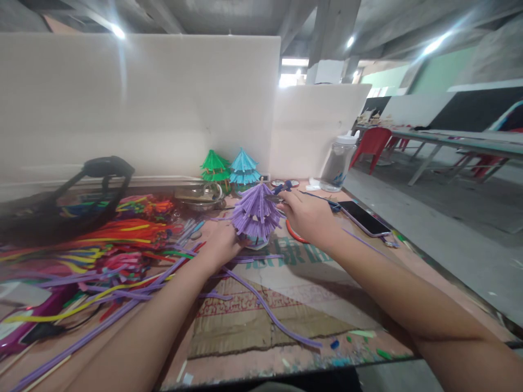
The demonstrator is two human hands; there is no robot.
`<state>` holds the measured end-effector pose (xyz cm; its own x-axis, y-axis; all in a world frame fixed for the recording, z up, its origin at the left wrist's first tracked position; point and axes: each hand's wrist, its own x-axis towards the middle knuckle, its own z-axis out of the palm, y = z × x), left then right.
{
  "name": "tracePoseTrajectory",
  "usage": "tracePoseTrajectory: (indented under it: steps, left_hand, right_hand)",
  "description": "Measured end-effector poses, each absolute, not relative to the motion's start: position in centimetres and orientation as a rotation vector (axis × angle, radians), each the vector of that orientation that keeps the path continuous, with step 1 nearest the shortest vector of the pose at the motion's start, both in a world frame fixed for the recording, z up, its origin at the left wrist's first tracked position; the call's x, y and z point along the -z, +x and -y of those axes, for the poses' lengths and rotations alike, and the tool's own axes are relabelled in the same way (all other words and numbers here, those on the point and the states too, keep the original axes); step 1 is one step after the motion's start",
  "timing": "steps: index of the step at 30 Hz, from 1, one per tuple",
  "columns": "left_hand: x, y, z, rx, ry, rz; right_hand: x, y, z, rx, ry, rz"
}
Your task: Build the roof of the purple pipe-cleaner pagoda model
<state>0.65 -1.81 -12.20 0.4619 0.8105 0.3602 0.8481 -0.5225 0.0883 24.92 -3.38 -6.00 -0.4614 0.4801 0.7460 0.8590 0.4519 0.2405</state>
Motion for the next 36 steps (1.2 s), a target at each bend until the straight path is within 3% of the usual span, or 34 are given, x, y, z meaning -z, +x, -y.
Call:
tracePoseTrajectory:
  steps: [13, 27, 36]
  left_hand:
    - [12.3, 0.7, 1.8, 0.477, -2.542, 1.531]
    - [14.0, 0.1, 0.7, 0.753, -2.756, 1.482]
    - [13.0, 0.5, 1.5, 0.613, -2.647, 1.51]
  right_hand:
    - [6.1, 25.0, 3.3, 0.866, -1.118, 2.121]
    - [5.9, 25.2, 2.9, 0.767, -0.982, 2.12]
    - [6.2, 25.3, 2.6, 0.798, -0.99, 2.111]
